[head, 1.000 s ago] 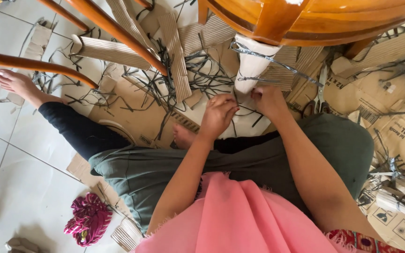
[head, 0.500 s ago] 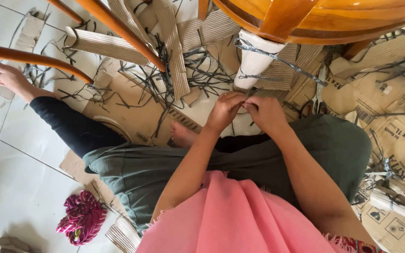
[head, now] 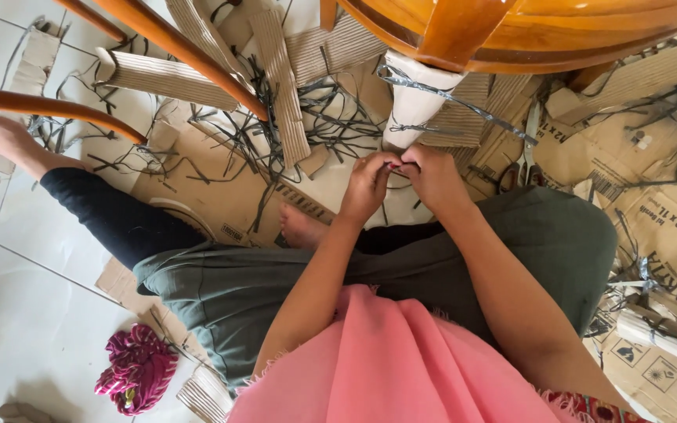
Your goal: Wrapping a wooden chair leg with protective cardboard and securing it with twisted wire.
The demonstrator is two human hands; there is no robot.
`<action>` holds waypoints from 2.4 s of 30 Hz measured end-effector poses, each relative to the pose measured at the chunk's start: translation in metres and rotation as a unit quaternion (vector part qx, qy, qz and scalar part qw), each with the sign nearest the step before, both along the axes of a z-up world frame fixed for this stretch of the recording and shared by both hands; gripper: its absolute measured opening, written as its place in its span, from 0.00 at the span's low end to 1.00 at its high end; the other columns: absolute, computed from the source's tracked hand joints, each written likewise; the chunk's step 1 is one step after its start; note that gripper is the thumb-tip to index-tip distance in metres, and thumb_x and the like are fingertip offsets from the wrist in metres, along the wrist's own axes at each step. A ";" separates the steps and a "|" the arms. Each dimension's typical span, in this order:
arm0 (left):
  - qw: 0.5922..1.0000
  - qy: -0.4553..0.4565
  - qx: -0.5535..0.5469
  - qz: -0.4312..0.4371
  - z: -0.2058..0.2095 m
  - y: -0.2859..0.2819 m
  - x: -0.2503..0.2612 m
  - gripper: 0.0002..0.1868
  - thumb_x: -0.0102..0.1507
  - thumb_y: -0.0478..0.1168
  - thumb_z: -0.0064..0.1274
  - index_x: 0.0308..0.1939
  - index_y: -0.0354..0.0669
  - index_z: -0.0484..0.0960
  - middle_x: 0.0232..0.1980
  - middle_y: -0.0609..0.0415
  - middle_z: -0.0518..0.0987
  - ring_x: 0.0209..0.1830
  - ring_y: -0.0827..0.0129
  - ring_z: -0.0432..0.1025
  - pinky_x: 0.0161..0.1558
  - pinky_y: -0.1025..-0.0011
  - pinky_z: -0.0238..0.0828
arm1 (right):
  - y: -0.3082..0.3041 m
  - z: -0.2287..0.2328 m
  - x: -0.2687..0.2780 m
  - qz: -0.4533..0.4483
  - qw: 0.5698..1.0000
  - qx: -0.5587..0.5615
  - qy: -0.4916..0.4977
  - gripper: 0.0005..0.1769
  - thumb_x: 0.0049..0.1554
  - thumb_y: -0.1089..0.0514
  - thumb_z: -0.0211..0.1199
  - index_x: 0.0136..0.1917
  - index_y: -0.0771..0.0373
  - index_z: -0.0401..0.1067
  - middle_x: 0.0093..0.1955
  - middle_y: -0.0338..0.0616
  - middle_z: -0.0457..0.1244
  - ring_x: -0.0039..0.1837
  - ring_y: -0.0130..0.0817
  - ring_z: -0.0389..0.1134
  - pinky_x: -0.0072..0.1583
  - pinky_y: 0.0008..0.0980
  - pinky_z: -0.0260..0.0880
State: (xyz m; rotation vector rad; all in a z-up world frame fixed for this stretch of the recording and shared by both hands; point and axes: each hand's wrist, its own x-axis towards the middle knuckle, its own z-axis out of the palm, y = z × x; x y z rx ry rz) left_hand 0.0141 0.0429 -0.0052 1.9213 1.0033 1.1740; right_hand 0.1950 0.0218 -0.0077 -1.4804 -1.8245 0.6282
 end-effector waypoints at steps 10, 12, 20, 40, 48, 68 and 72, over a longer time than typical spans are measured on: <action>0.997 -0.023 0.014 0.066 0.005 0.015 0.002 0.07 0.68 0.29 0.52 0.46 0.45 0.77 0.44 0.55 0.75 0.30 0.59 0.79 0.37 0.68 0.78 | -0.008 0.033 -0.028 -0.011 0.998 0.062 0.006 0.08 0.65 0.67 0.59 0.49 0.58 0.78 0.41 0.49 0.67 0.44 0.51 0.71 0.46 0.42 0.72; 0.997 -0.038 -0.023 0.058 0.002 0.014 0.003 0.06 0.68 0.27 0.50 0.47 0.40 0.75 0.44 0.53 0.73 0.28 0.60 0.80 0.34 0.67 0.77 | -0.012 0.027 -0.029 -0.023 0.998 0.058 -0.028 0.11 0.65 0.67 0.56 0.48 0.57 0.78 0.41 0.47 0.65 0.44 0.48 0.70 0.46 0.40 0.71; 0.986 -0.053 -0.116 0.105 0.016 -0.010 -0.001 0.15 0.70 0.26 0.42 0.60 0.39 0.67 0.63 0.39 0.66 0.55 0.46 0.73 0.49 0.56 0.78 | -0.010 -0.014 -0.021 -0.030 0.996 0.005 -0.087 0.06 0.62 0.66 0.60 0.43 0.64 0.76 0.38 0.52 0.65 0.42 0.55 0.70 0.46 0.46 0.71; 0.937 0.230 -0.243 -0.103 -0.071 -0.057 -0.009 0.13 0.74 0.44 0.40 0.43 0.45 0.80 0.33 0.46 0.83 0.34 0.58 0.78 0.37 0.63 0.73 | -0.004 -0.012 -0.004 -0.039 0.993 -0.052 0.104 0.04 0.60 0.58 0.70 0.49 0.59 0.81 0.43 0.50 0.70 0.50 0.50 0.73 0.53 0.41 0.71; 0.932 -0.076 -0.353 -0.026 0.018 -0.041 -0.002 0.36 0.67 0.42 0.59 0.74 0.39 0.59 0.68 0.35 0.74 0.60 0.51 0.75 0.55 0.67 0.68 | -0.004 -0.003 -0.011 -0.040 0.988 -0.091 0.122 0.05 0.58 0.62 0.69 0.49 0.62 0.82 0.42 0.53 0.71 0.49 0.54 0.73 0.52 0.44 0.72; 0.990 0.067 -0.084 0.092 0.001 0.004 -0.022 0.13 0.67 0.30 0.47 0.30 0.47 0.80 0.18 0.58 0.78 0.18 0.69 0.73 0.29 0.74 0.74 | 0.015 -0.026 0.005 -0.160 0.986 -0.007 0.056 0.07 0.59 0.72 0.62 0.46 0.63 0.78 0.41 0.51 0.71 0.46 0.57 0.73 0.48 0.48 0.73; 0.981 0.172 0.050 0.070 -0.017 0.002 -0.030 0.11 0.67 0.32 0.49 0.33 0.51 0.81 0.23 0.60 0.79 0.27 0.66 0.78 0.36 0.73 0.76 | 0.018 -0.024 0.003 -0.174 0.982 -0.025 0.061 0.05 0.59 0.71 0.64 0.45 0.64 0.77 0.41 0.54 0.71 0.45 0.56 0.73 0.47 0.47 0.73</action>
